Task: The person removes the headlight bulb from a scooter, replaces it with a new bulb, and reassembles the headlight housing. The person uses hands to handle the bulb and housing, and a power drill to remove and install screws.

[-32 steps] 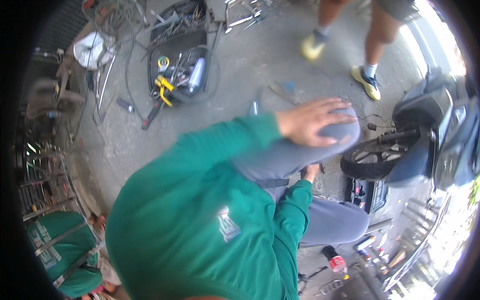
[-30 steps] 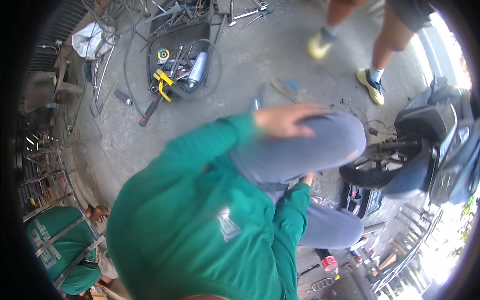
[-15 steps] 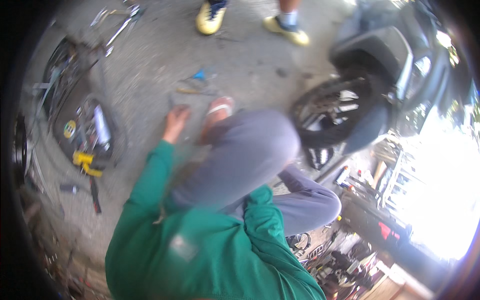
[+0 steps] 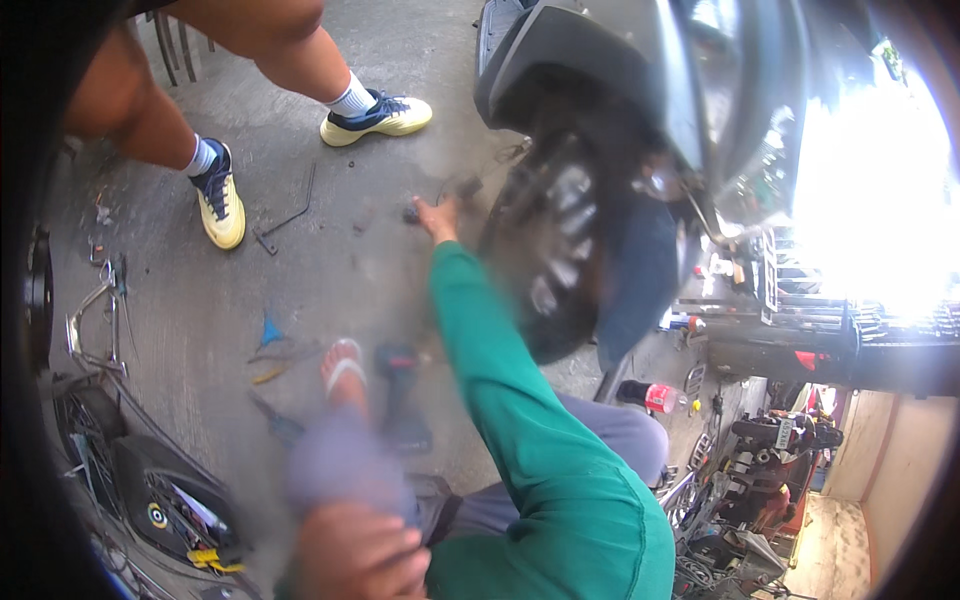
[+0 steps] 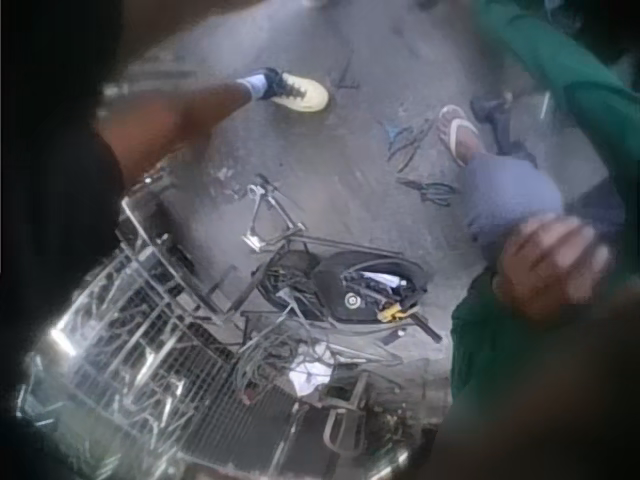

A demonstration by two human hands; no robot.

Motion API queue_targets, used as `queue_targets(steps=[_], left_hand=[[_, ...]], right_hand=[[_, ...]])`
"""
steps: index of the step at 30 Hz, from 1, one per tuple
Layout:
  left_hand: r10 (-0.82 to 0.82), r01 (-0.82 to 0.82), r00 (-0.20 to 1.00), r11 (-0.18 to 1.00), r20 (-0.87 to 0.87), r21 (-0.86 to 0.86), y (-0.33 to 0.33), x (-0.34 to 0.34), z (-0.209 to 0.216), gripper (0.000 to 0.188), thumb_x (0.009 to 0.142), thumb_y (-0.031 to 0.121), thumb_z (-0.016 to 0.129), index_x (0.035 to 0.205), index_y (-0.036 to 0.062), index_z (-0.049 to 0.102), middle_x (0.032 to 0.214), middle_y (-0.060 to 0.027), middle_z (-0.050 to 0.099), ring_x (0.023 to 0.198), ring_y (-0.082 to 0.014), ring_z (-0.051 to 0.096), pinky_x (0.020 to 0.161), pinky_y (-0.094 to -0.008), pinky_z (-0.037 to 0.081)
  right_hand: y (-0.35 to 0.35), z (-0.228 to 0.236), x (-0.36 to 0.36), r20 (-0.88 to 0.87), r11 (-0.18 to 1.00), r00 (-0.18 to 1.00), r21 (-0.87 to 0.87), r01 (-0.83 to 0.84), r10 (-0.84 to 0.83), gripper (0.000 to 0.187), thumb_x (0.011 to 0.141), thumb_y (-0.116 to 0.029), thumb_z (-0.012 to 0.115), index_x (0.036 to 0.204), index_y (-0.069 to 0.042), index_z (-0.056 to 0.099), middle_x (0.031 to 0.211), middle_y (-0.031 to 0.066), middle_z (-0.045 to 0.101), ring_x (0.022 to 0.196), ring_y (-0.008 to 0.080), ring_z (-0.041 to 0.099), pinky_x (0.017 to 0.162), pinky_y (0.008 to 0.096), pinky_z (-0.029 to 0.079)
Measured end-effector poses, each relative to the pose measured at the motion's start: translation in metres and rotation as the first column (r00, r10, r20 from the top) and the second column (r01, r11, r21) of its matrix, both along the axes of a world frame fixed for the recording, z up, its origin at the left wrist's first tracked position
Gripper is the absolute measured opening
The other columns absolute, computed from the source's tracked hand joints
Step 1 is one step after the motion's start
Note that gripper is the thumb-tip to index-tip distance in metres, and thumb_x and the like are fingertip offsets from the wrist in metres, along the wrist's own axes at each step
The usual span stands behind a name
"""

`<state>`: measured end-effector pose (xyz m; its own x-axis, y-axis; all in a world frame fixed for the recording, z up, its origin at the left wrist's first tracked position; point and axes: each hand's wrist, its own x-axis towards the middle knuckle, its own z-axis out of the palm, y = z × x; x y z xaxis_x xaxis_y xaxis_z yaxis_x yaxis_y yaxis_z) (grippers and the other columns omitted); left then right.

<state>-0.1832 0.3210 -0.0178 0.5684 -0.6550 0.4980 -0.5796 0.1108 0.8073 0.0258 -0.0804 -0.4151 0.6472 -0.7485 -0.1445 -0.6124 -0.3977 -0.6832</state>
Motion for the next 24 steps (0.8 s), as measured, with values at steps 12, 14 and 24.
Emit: queue_targets(steps=[12,14,24], left_hand=[[0.172,-0.195,0.974,0.968,-0.146,-0.157,0.008,-0.003,-0.001,0.013,0.090,0.010,0.071,0.100,0.0023,0.070,0.098,-0.0103,0.073,0.090,-0.0263,0.070,0.080,-0.0423,0.056],[0.183,-0.209,0.972,0.959,-0.145,-0.190,0.008,-0.013,-0.007,0.015,0.092,0.013,0.070,0.104,0.0042,0.071,0.099,-0.0104,0.072,0.091,-0.0267,0.070,0.081,-0.0421,0.056],[-0.046,0.027,0.824,0.999,-0.565,-0.042,-0.011,0.091,-0.024,0.036,0.095,0.017,0.068,0.125,-0.0005,0.062,0.115,-0.0155,0.068,0.095,-0.0197,0.068,0.084,-0.0359,0.057]], right_hand=[[0.075,0.084,-0.067,0.384,0.823,0.894,0.414,-0.389,0.230,0.049,0.112,-0.042,0.041,0.101,-0.001,0.067,0.099,0.0179,0.075,0.094,0.0303,0.072,0.094,0.0427,0.055],[0.084,0.133,-0.101,0.488,0.674,0.855,0.572,-0.467,0.178,0.046,0.112,-0.042,0.041,0.098,-0.003,0.062,0.096,0.0161,0.073,0.095,0.0318,0.073,0.096,0.0449,0.056],[0.092,0.313,-0.285,0.455,0.592,0.738,0.444,-0.673,0.498,0.039,0.112,-0.043,0.042,0.092,-0.009,0.047,0.069,0.0077,0.056,0.051,0.0210,0.061,0.065,0.0383,0.061]])
